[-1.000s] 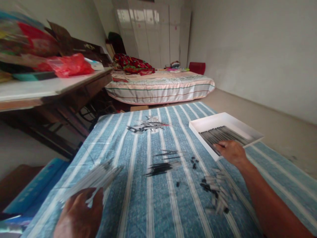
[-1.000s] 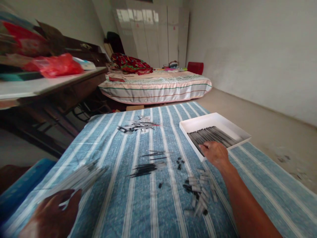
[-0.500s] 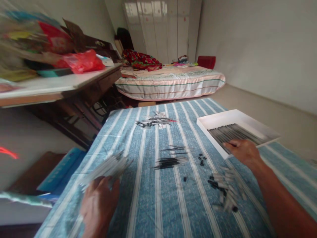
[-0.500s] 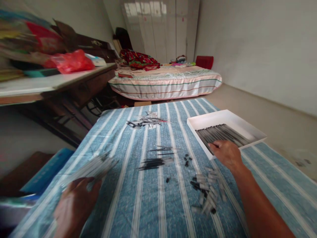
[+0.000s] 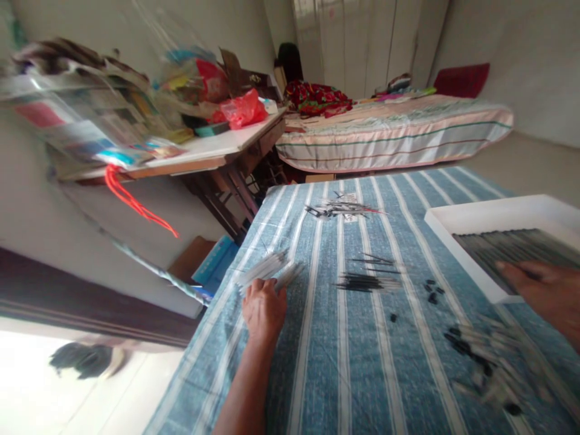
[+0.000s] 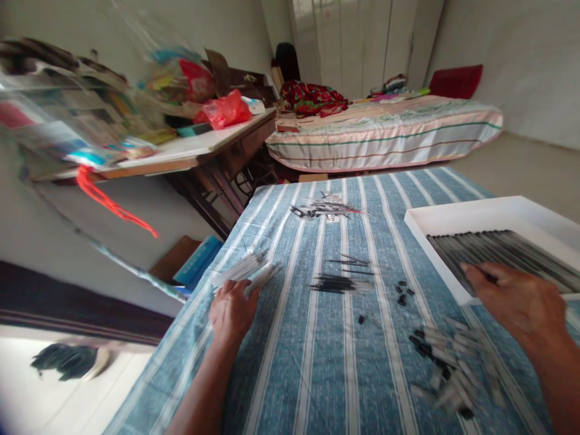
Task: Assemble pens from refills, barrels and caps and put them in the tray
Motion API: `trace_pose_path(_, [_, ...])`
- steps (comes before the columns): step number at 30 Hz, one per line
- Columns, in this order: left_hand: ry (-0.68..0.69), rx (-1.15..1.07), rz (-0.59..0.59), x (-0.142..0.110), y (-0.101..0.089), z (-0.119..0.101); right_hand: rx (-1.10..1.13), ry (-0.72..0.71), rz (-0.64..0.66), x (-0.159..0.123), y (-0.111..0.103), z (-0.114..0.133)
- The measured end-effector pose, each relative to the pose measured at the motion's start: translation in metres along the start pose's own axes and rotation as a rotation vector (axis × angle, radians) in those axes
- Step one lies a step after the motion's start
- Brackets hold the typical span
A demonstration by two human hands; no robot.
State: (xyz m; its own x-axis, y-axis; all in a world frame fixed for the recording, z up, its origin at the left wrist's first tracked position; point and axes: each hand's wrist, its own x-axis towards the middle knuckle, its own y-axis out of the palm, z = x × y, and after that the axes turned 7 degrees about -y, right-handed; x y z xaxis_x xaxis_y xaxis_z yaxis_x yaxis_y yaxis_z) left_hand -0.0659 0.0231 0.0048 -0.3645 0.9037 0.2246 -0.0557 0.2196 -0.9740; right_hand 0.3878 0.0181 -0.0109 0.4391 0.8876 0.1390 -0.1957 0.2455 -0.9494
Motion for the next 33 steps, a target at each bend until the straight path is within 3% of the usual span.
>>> trace_pose_path(4, [0.014, 0.032, 0.03, 0.001, -0.001, -0.001, 0.209, -0.103, -0.043, -0.015, -0.009, 0.023])
trace_pose_path(7, [0.044, 0.054, 0.055, 0.002, -0.002, -0.001, 0.406, -0.288, -0.02, -0.026, -0.01, 0.038])
trace_pose_path(12, [0.097, -0.019, -0.064, 0.003, 0.0, -0.003, 0.415, -0.602, 0.215, -0.032, 0.001, 0.051])
trace_pose_path(16, [0.135, -0.319, -0.11, -0.005, 0.001, -0.012, 0.315, -0.68, 0.33, -0.034, 0.01, 0.058])
trace_pose_path(27, [0.103, -0.961, 0.402, -0.031, 0.01, -0.04, 0.231, -0.689, 0.408, -0.039, 0.015, 0.066])
trace_pose_path(33, [-0.011, -1.245, 0.678, -0.045, -0.009, -0.052, 0.212, -0.688, 0.417, -0.04, 0.015, 0.068])
